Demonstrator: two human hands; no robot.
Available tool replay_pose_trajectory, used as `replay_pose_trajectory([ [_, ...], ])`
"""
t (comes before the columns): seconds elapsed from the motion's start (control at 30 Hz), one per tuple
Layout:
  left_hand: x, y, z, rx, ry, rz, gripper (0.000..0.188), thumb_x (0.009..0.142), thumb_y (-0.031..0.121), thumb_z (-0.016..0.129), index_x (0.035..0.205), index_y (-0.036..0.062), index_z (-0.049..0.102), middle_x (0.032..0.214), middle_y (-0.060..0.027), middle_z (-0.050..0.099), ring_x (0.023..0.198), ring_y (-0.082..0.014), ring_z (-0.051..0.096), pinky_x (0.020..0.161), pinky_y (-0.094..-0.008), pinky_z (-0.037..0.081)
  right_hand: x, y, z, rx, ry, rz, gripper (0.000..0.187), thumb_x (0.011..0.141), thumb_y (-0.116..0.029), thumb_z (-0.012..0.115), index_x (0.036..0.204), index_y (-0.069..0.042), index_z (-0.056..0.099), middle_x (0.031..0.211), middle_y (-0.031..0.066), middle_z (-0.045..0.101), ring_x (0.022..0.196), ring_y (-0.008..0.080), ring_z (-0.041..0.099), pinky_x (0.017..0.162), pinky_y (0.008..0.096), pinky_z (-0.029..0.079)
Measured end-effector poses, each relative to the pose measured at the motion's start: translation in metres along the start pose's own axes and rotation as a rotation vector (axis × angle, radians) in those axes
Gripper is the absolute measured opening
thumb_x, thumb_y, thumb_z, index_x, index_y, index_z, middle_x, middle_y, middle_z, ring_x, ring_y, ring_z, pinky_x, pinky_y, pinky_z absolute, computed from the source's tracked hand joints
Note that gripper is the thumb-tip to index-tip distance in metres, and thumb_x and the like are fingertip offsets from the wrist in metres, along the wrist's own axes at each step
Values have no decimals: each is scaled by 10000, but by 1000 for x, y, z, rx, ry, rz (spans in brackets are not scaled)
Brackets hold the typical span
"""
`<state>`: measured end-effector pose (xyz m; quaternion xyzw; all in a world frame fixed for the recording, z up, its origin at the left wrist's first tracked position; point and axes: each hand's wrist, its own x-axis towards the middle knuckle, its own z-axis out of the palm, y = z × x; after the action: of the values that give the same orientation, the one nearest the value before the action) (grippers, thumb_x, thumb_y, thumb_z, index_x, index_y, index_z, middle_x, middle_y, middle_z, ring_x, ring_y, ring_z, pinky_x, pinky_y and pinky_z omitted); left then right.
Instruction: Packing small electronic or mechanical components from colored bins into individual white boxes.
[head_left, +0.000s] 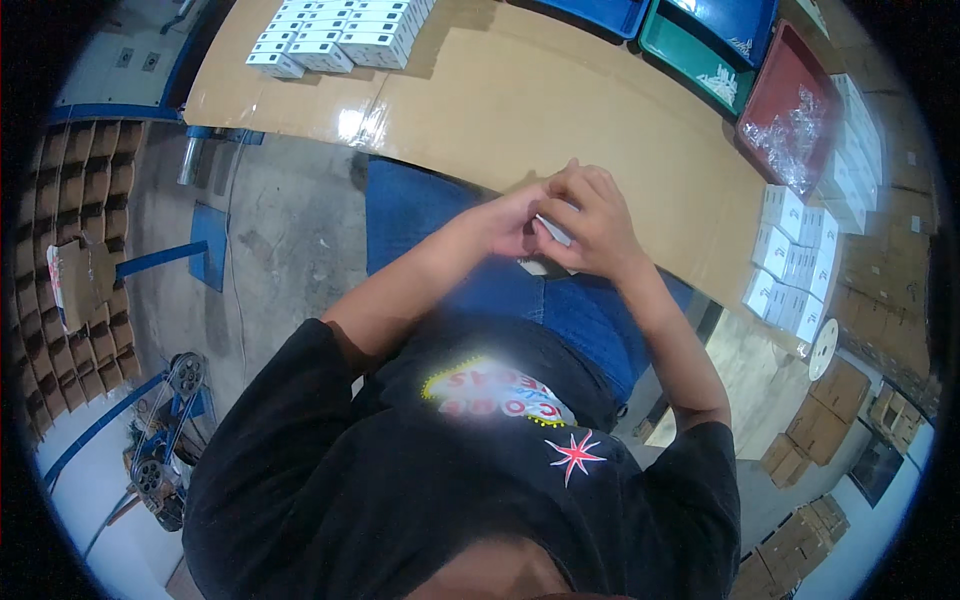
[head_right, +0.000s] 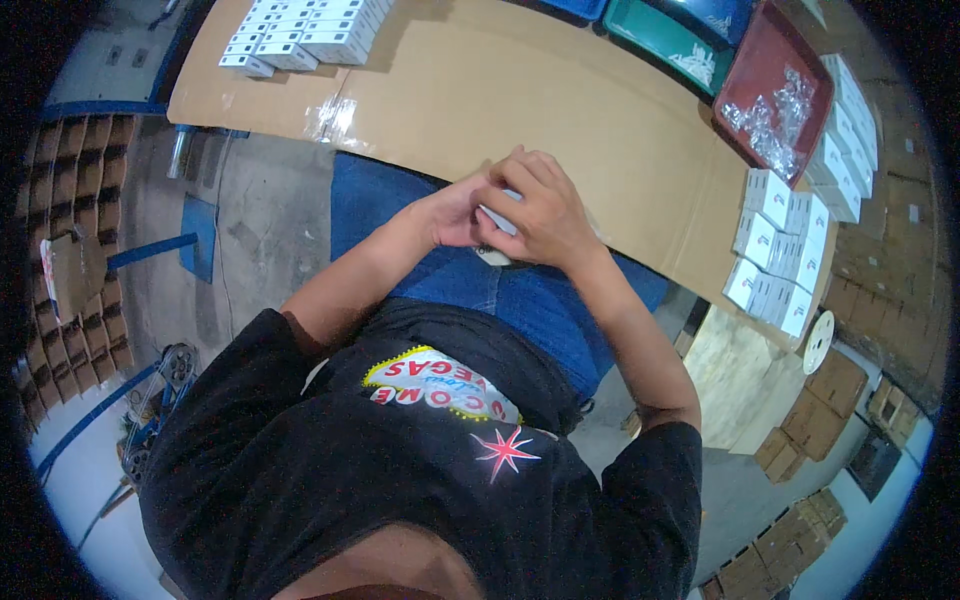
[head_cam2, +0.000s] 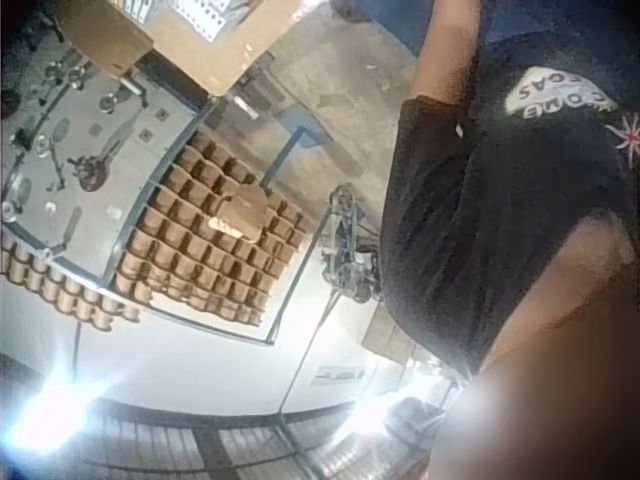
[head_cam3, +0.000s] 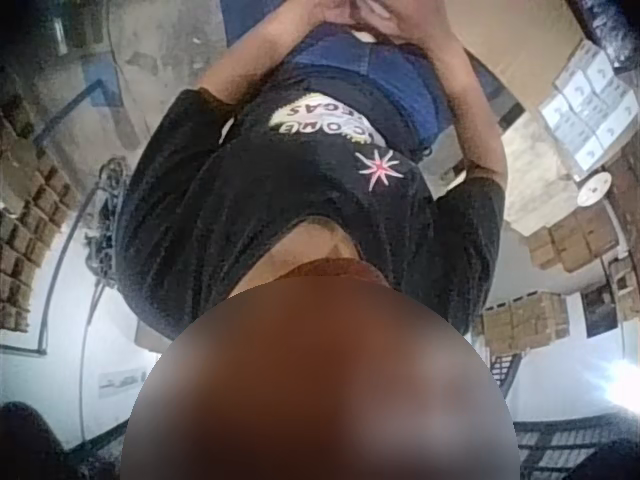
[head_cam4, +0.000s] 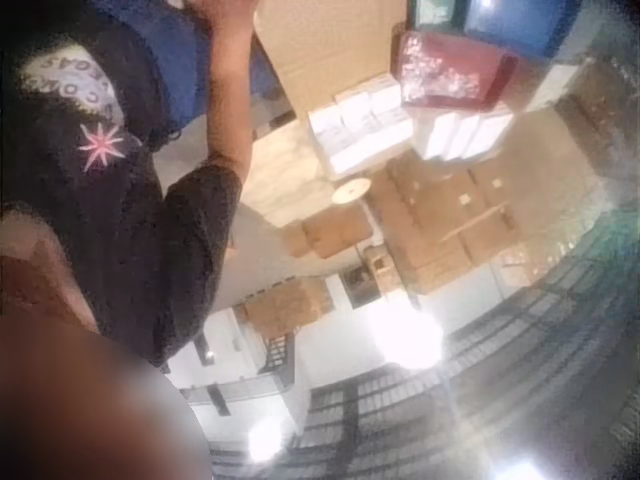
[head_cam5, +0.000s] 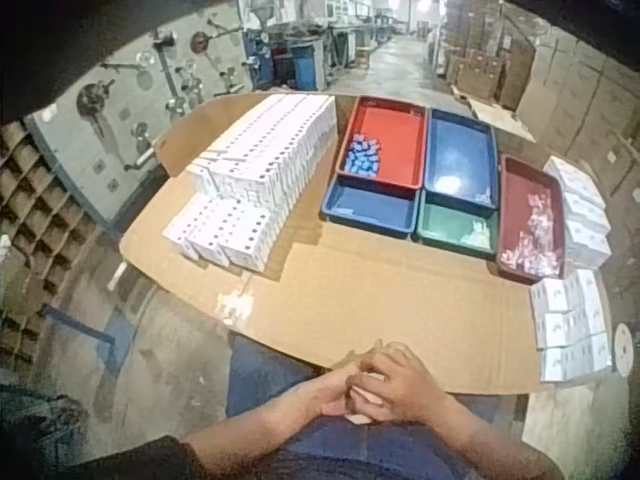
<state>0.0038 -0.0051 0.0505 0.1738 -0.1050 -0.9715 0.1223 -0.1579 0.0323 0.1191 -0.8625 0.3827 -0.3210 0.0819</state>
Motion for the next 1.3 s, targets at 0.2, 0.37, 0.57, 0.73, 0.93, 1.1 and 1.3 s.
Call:
replay_pose_trajectory([
  [0.2, 4, -13, 2, 69, 174, 41, 290, 1047, 346, 537, 1223, 129, 613, 1159, -51, 672, 1027, -158, 686, 823, -332, 610, 1, 5, -1, 38, -16, -19, 234, 691, -207, 764, 868, -105, 650, 913, 83, 598, 895, 283, 616, 816, 402, 490],
  [0.37, 9, -20, -4, 70, 196, 50, 299, 1024, 353, 575, 1200, 119, 637, 1180, -67, 688, 1055, -174, 689, 868, -367, 607, 3, 5, -2, 28, -18, -24, 235, 680, -212, 741, 820, -85, 602, 860, 87, 564, 832, 279, 588, 758, 392, 470],
  [0.57, 6, -20, -6, 42, 10, 54, 278, 1007, 290, 602, 1202, 95, 633, 1156, -84, 693, 1038, -194, 699, 846, -374, 615, 6, 1, -3, 26, -68, -6, 252, 651, -224, 714, 769, -76, 548, 810, 95, 512, 774, 278, 545, 705, 391, 445],
  [0.73, 9, -24, 0, 6, 154, 56, 281, 1041, 305, 556, 1220, 100, 625, 1171, -72, 690, 1058, -180, 691, 877, -364, 607, 8, 2, -9, 33, -126, -9, 265, 641, -224, 711, 770, -72, 537, 809, 100, 511, 775, 282, 543, 688, 391, 444],
  [0.93, 8, -24, 4, 20, 127, 58, 279, 1046, 322, 558, 1222, 117, 627, 1182, -60, 687, 1058, -172, 685, 884, -341, 598, 9, -2, -14, 8, -128, -22, 267, 641, -223, 711, 779, -73, 538, 815, 100, 515, 782, 282, 549, 682, 395, 447],
  [1.1, -4, 4, 17, 84, 202, 88, 468, 1074, 480, 431, 1285, 105, 617, 1191, -96, 702, 1048, -230, 709, 838, -436, 636, 9, 0, -45, -139, -62, -30, 254, 660, -215, 732, 755, -85, 536, 779, 83, 526, 712, 265, 544, 623, 386, 437],
  [1.3, 7, 17, 42, 97, 179, 200, 701, 1053, 649, 298, 1396, 96, 561, 1229, -133, 700, 1077, -309, 715, 788, -553, 645, 16, 31, -69, -161, 65, -77, 274, 662, -152, 755, 723, -74, 499, 721, 84, 488, 636, 265, 510, 547, 385, 388],
])
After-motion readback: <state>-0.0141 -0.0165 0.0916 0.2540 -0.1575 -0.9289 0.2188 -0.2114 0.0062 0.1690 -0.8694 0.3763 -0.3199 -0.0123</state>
